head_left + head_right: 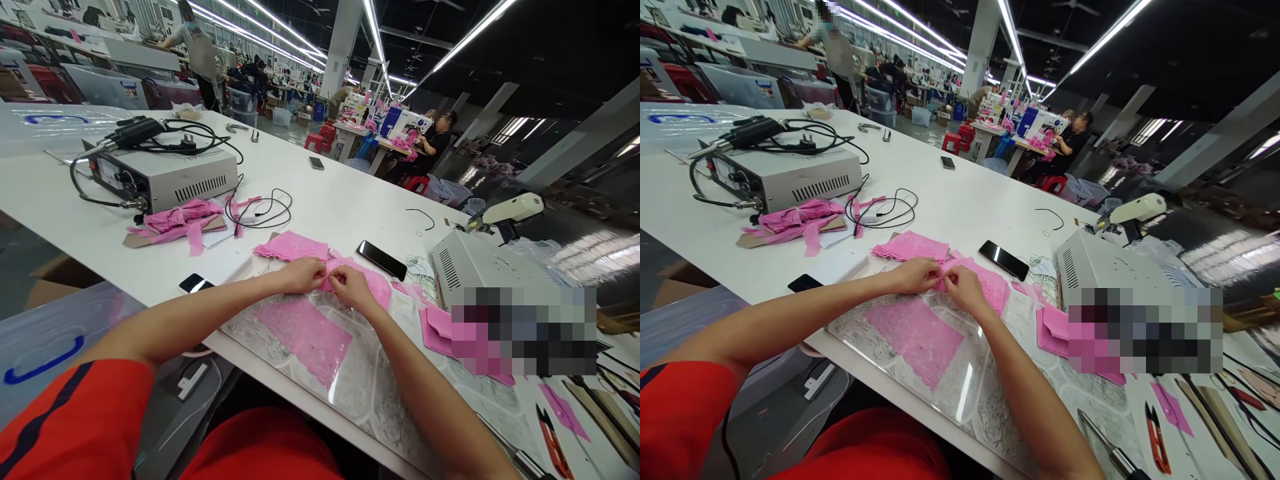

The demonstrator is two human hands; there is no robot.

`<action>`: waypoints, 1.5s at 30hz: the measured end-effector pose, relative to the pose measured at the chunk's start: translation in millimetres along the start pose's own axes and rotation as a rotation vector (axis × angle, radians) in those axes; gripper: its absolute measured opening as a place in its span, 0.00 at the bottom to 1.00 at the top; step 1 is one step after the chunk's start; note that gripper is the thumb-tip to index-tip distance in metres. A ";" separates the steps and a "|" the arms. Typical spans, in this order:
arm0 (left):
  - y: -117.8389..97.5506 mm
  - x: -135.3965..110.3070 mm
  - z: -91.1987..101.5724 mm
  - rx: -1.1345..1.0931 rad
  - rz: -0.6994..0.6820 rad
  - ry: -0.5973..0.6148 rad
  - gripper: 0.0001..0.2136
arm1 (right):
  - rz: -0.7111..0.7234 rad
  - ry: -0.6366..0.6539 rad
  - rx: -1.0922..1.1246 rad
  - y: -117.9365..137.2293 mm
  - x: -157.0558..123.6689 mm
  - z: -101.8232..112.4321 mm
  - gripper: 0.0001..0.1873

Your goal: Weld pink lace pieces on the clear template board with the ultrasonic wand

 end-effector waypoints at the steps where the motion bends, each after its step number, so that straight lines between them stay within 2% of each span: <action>1: 0.1 0.2 -0.7 0.007 0.015 -0.001 0.05 | -0.007 -0.009 0.018 0.3 -0.5 2.7 0.06; 7: -12.7 -0.4 5.9 0.055 0.094 -0.023 0.06 | -0.033 -0.142 0.189 2.8 -7.2 33.9 0.10; 11: -42.8 6.9 8.2 0.077 0.146 -0.065 0.09 | -0.069 -0.275 0.272 -0.1 -14.2 54.9 0.11; 16: -83.1 34.1 -4.7 0.086 0.227 -0.131 0.20 | -0.120 -0.463 0.268 -3.0 -24.1 72.0 0.09; 19: -98.3 52.8 -10.8 0.091 0.240 -0.165 0.17 | -0.132 -0.566 0.241 -3.8 -34.1 86.0 0.09; 23: -117.7 66.2 -10.6 0.144 0.148 -0.214 0.10 | -0.164 -0.736 0.208 -10.2 -70.9 113.1 0.11; 25: -129.6 62.6 -11.8 0.182 0.042 -0.221 0.09 | -0.203 -0.813 0.181 -16.0 -105.2 120.8 0.11; 27: -141.5 50.9 -18.3 0.215 -0.099 -0.198 0.08 | -0.303 -0.867 0.075 -23.0 -148.2 119.3 0.11; 31: -161.1 10.3 -44.2 0.356 -0.486 -0.146 0.05 | -0.543 -0.719 -0.142 -39.6 -230.4 91.6 0.11; 33: -164.2 -8.9 -56.0 0.391 -0.618 -0.092 0.04 | -0.613 -0.620 -0.218 -44.4 -260.9 76.6 0.12; 35: -163.9 -21.6 -62.1 0.367 -0.692 0.006 0.04 | -0.680 -0.521 -0.276 -46.0 -282.2 66.3 0.11; 39: -162.3 -28.6 -58.3 0.245 -0.744 0.199 0.06 | -0.783 -0.402 -0.364 -41.8 -302.7 63.1 0.09; 42: -162.4 -25.7 -52.2 0.191 -0.749 0.253 0.09 | -0.761 -0.382 -0.417 -37.6 -303.3 66.5 0.08; 45: -163.0 -22.5 -49.5 0.195 -0.759 0.284 0.07 | -0.724 -0.331 -0.504 -38.2 -297.9 67.1 0.07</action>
Point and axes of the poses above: each hand's wrist, its own x-axis towards the middle knuckle, its own z-axis out of the back of the hand, y = z × x, the point moved 4 cm from there along x, towards the middle knuckle, and after that the axes turned 9 degrees about y, right-handed, at the moved point
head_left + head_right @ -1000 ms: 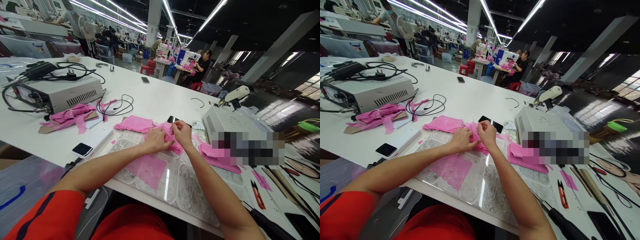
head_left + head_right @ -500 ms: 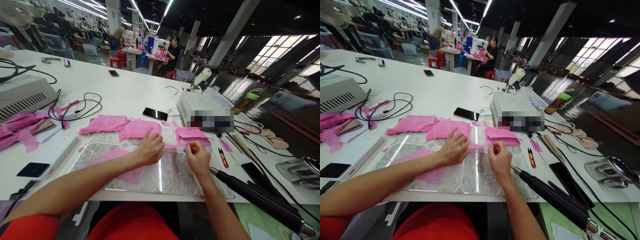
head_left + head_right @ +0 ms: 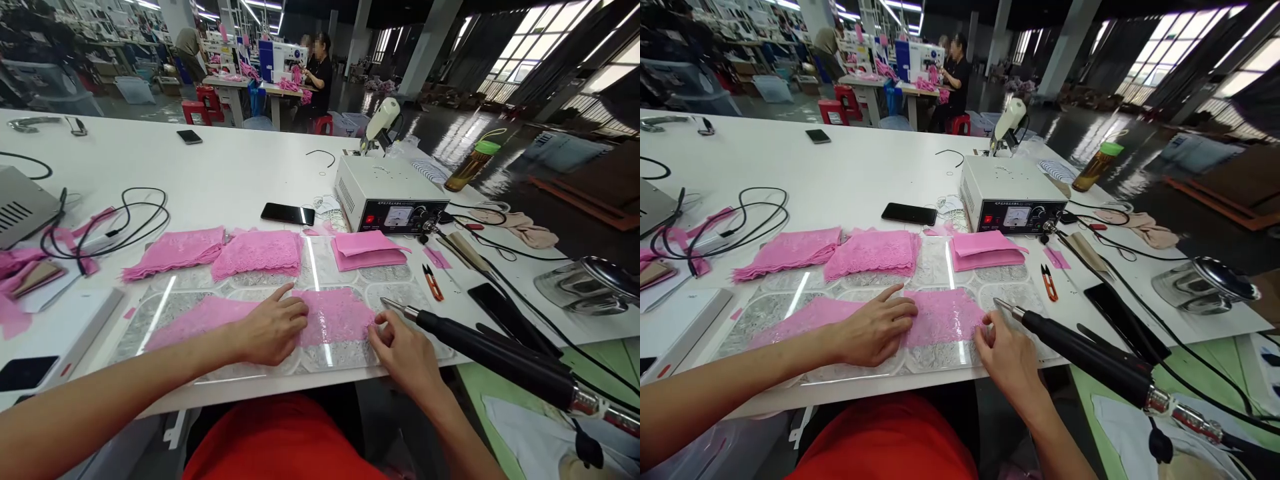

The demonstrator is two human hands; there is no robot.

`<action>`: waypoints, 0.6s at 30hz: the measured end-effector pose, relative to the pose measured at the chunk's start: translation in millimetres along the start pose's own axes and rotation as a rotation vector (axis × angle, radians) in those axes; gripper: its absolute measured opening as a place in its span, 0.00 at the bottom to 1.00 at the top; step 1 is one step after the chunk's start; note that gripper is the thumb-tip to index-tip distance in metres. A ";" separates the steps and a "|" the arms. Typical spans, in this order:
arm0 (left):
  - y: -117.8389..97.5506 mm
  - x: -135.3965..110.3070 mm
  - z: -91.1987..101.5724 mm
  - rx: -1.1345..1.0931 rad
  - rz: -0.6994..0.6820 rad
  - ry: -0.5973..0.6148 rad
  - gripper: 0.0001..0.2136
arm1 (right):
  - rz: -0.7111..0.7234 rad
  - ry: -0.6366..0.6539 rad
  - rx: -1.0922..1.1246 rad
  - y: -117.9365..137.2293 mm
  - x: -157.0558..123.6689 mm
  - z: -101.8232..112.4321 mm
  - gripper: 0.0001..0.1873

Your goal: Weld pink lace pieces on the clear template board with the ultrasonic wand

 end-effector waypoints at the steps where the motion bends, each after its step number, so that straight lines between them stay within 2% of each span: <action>1: 0.7 0.7 0.9 0.000 -0.001 0.013 0.07 | 0.007 0.010 -0.048 0.0 1.7 -1.0 0.06; 4: 2.6 3.3 4.5 -0.004 0.003 0.052 0.06 | -0.026 0.011 -0.165 -4.5 4.5 -1.9 0.06; 7: 3.4 6.8 7.9 -0.009 0.006 0.069 0.05 | -0.057 -0.051 -0.155 -9.2 3.2 0.5 0.06; 14: -0.5 10.9 6.9 -0.001 -0.066 0.038 0.07 | 0.090 -0.170 -0.124 -1.8 1.1 -2.7 0.08; 16: 5.5 19.9 10.7 -0.057 -0.023 0.030 0.07 | 0.129 -0.195 -0.068 1.5 3.7 1.5 0.08; 18: 18.8 38.9 19.5 -0.160 0.086 -0.008 0.09 | 0.193 -0.204 0.040 8.0 11.5 9.3 0.09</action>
Point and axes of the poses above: each hand's wrist, its own x-axis towards the middle knuckle, its own z-axis out of the back of the hand, y = z × x, the point moved 4 cm from there along x, towards the middle knuckle, and after that the axes turned 9 degrees about y, right-handed, at the moved point
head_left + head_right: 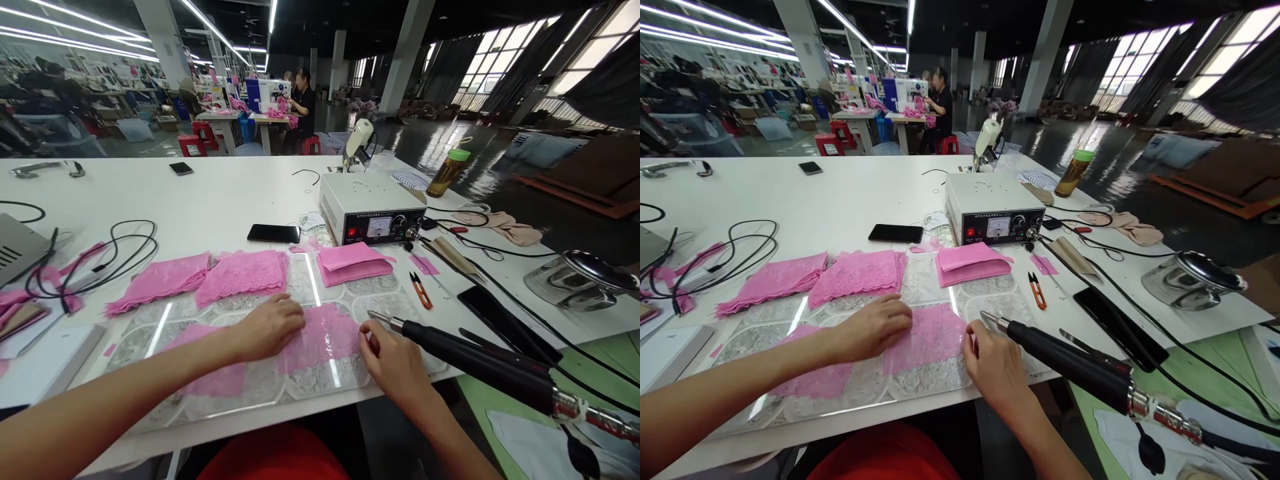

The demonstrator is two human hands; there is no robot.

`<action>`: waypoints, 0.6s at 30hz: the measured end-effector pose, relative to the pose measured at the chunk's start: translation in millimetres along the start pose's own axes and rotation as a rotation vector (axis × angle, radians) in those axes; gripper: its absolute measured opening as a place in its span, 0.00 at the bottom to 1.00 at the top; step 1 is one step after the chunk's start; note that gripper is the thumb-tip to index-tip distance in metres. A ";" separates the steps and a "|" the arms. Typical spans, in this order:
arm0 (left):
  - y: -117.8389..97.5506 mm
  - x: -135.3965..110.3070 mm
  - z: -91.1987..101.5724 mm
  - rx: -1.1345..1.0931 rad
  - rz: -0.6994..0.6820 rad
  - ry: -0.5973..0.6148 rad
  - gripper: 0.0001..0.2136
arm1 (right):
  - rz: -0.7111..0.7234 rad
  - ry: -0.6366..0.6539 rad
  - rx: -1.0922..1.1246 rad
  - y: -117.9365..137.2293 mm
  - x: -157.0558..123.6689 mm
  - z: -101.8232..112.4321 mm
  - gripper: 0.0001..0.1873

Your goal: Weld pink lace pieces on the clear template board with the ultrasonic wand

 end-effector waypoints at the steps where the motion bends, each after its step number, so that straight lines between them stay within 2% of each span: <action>1: 8.6 13.7 6.4 -0.082 0.105 -0.022 0.09 | 0.025 -0.002 0.056 3.0 7.9 2.8 0.09; 5: 39.6 80.2 31.7 -0.132 0.290 -0.136 0.11 | 0.056 -0.014 0.257 10.8 48.9 7.6 0.09; 7: 55.0 110.3 34.8 -0.175 0.343 -0.127 0.08 | 0.042 -0.020 0.344 10.1 64.8 4.9 0.09; 9: 67.5 132.8 29.7 -0.230 0.367 -0.077 0.12 | 0.037 -0.022 0.403 6.9 71.9 0.0 0.10; 13: 81.4 153.9 9.6 -0.341 0.360 0.023 0.15 | 0.046 -0.042 0.454 -1.6 66.7 -8.7 0.10; 18: 90.3 157.1 -2.4 -0.434 0.357 0.031 0.15 | 0.033 -0.053 0.453 -5.6 60.8 -13.3 0.10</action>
Point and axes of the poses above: each hand's wrist, its own x-axis towards the middle knuckle, its own z-axis out of the back of the hand, y = z × x, the point moved 4 cm from there along x, towards the middle knuckle, and after that the axes turned 9 degrees about y, right-handed, at the moved point
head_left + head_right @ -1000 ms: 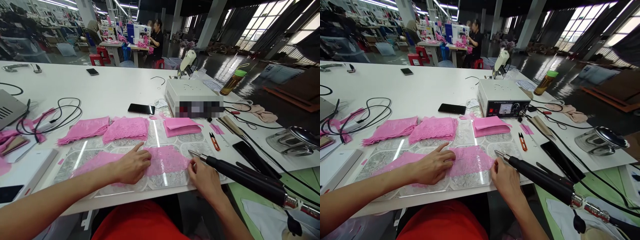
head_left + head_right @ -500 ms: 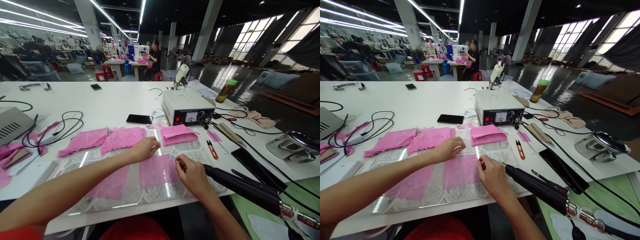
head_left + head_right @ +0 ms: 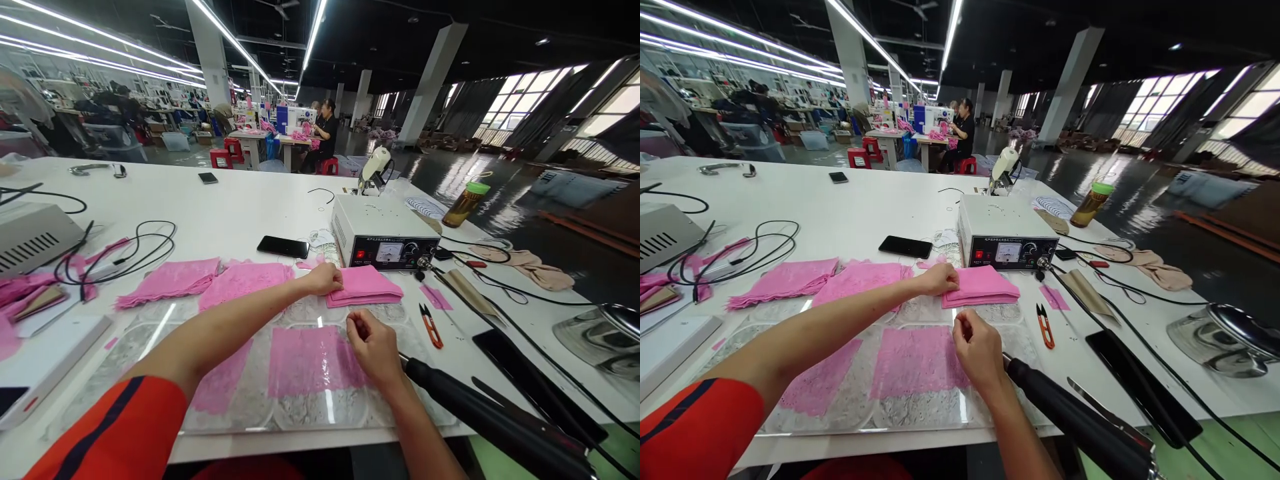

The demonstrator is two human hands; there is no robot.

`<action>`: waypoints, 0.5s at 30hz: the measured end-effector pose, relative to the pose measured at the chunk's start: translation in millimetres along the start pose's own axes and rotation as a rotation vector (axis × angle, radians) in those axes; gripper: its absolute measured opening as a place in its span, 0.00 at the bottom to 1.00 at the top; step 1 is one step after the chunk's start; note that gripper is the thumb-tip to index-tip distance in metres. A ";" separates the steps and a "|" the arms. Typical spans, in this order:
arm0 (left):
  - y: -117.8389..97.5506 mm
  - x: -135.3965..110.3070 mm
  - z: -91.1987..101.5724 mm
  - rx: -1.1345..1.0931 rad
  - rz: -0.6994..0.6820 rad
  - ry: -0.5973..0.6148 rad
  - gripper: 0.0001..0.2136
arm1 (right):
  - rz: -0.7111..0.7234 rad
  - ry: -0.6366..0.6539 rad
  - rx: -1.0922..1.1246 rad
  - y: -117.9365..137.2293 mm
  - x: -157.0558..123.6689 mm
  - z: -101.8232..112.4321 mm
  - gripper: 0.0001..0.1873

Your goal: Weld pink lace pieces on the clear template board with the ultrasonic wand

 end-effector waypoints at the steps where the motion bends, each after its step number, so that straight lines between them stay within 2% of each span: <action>1: 1.8 0.6 0.1 -0.019 0.001 -0.001 0.15 | -0.001 -0.002 -0.004 -0.1 0.2 -0.5 0.10; 10: 12.6 3.7 3.5 -0.207 0.013 -0.056 0.16 | -0.005 -0.038 -0.036 -0.8 3.3 -1.5 0.13; 15: 11.0 2.2 5.9 -0.275 0.036 -0.048 0.16 | 0.005 -0.058 -0.241 8.0 19.1 0.1 0.16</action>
Point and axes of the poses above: each hand's wrist, its own x-axis towards the middle knuckle, its own z-axis out of the back of the hand, y = z × x, the point moved 4 cm from there along x, towards the middle knuckle, and after that the axes turned 9 degrees about y, right-handed, at the moved point
